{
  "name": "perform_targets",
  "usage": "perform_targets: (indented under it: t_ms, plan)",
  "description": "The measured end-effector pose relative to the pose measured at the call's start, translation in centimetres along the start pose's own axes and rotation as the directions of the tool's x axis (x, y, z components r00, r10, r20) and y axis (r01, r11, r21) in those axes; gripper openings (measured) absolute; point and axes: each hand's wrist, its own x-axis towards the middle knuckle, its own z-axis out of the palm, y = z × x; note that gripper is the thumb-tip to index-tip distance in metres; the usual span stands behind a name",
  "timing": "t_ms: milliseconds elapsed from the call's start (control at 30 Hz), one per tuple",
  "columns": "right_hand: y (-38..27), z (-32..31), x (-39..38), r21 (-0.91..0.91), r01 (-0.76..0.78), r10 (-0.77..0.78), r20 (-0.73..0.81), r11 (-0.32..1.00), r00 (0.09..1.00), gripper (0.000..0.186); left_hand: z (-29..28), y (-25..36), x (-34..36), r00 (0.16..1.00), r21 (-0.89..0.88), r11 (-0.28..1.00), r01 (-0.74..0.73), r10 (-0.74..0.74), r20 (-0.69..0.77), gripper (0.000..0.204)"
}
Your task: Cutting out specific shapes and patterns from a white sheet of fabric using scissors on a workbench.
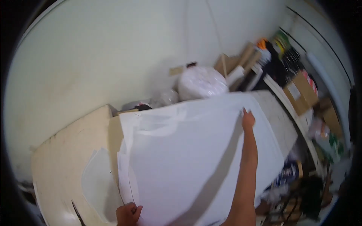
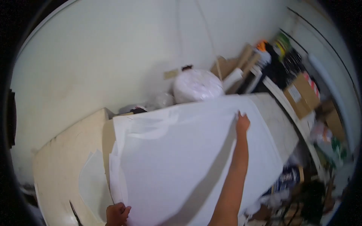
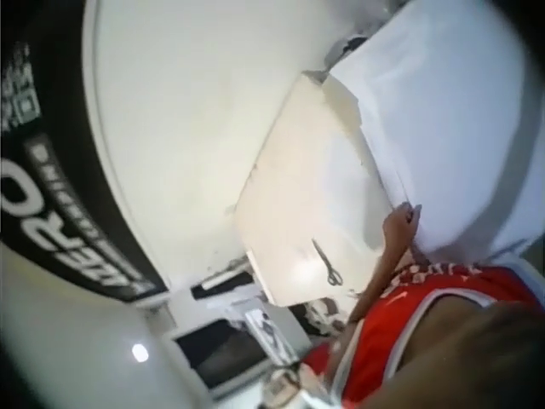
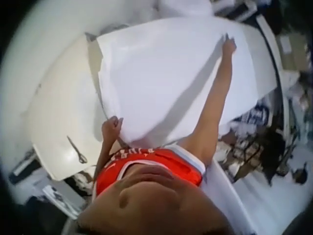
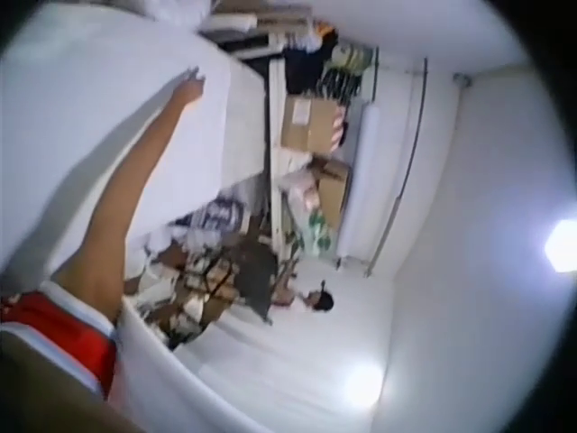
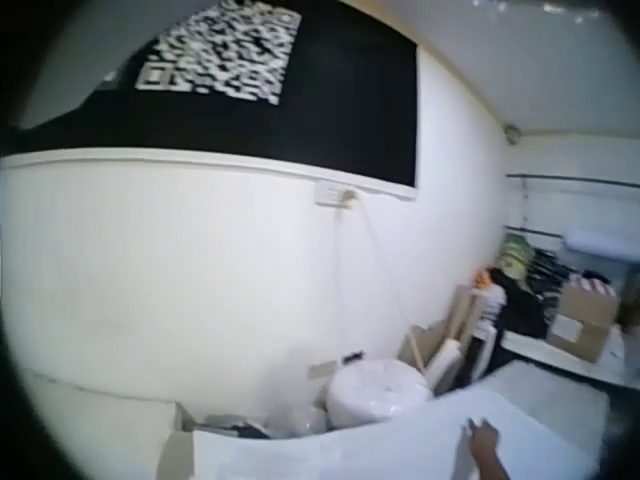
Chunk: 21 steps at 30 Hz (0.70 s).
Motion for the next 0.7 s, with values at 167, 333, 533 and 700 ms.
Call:
perform_targets:
  t_ms: [167, 333, 533, 700]
  plan:
    - [0.6, 3.0, 2.2, -0.133, -0.02, 0.073, 0.409, 0.991, 0.91, 0.032, 0.4, -1.1, 0.8, 0.998, -0.001, 0.999, 0.054, -0.054, 0.03, 0.036]
    - [-0.6, 3.3, 6.4, -0.254, 0.026, -0.01, 0.064, 0.967, 0.998, 0.006, -0.7, -0.6, 0.7, 0.99, -0.005, 0.991, 0.13, -0.13, 0.049, 0.033]
    - [-0.2, 7.4, 1.0, -0.227, -0.061, 0.131, 0.305, 0.972, 0.943, 0.032, 1.9, -1.2, 2.1, 0.988, -0.095, 0.993, 0.072, -0.059, 0.142, 0.036]
    - [-11.3, -1.7, -5.4, 0.337, 0.024, 0.05, -0.207, 0.941, 0.977, 0.053, 1.4, -1.5, 0.6, 0.963, -0.262, 0.93, 0.258, -0.227, 0.144, 0.035]
